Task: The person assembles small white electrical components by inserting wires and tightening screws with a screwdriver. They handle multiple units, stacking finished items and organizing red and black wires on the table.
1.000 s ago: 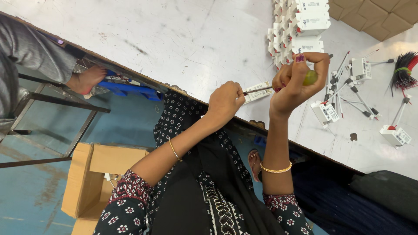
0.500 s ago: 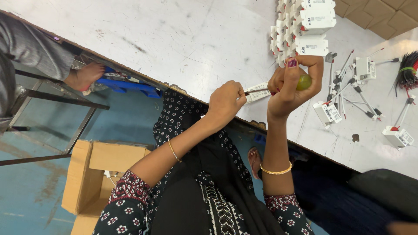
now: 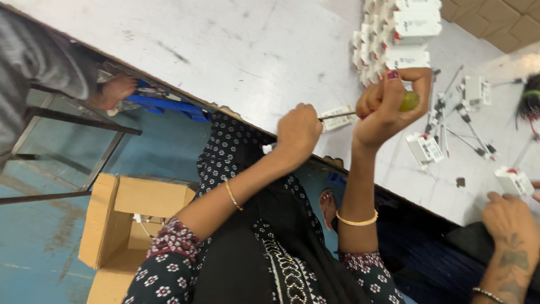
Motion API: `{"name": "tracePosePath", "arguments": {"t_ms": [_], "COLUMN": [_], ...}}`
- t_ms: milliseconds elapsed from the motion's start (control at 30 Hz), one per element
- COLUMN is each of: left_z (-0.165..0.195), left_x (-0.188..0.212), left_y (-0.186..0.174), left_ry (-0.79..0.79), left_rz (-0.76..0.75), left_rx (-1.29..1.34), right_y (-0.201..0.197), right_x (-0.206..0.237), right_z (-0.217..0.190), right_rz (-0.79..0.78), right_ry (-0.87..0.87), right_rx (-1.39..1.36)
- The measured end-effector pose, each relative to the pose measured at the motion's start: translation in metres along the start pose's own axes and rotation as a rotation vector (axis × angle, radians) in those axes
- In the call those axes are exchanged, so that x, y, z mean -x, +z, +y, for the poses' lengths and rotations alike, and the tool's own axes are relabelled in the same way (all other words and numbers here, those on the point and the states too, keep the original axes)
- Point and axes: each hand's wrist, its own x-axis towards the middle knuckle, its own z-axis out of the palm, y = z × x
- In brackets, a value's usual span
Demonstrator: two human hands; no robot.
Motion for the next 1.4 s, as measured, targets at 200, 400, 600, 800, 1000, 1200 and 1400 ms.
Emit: {"name": "tracePosePath", "arguments": {"t_ms": [200,400,600,800,1000,1200,1400], "left_z": [0.012,0.026,0.016,-0.006,-0.024,-0.03,-0.022], "left_x": [-0.005,-0.014,-0.022,-0.034,-0.021,0.002,0.021], "left_y": [0.032,0.011,0.011,0.025,0.02,-0.037,-0.101], "left_ry": [0.122,0.048,0.167,0.349,0.422,0.225,0.164], "left_rz": [0.356,0.203,0.191,0.225,0.231,0.021,-0.052], "left_rx": [0.116,0.033,0.077,0.057,0.248,0.372,0.643], "right_y": [-0.036,-0.073,-0.135,-0.139,-0.078,-0.037,-0.018], "right_x": [-0.028,-0.037,-0.056,-0.051,0.013,0.031,0.037], "right_z": [0.047,0.088,0.098,0.061,0.021,-0.018,-0.038], "right_rz": [0.068,0.039,-0.267,-0.86,-0.768,-0.6,-0.49], "right_ry": [0.084,0.244,0.283,0.154,0.234,0.339,0.254], "right_rx": [-0.064,-0.008,-0.087,1.228,1.213,1.349,1.186]}}
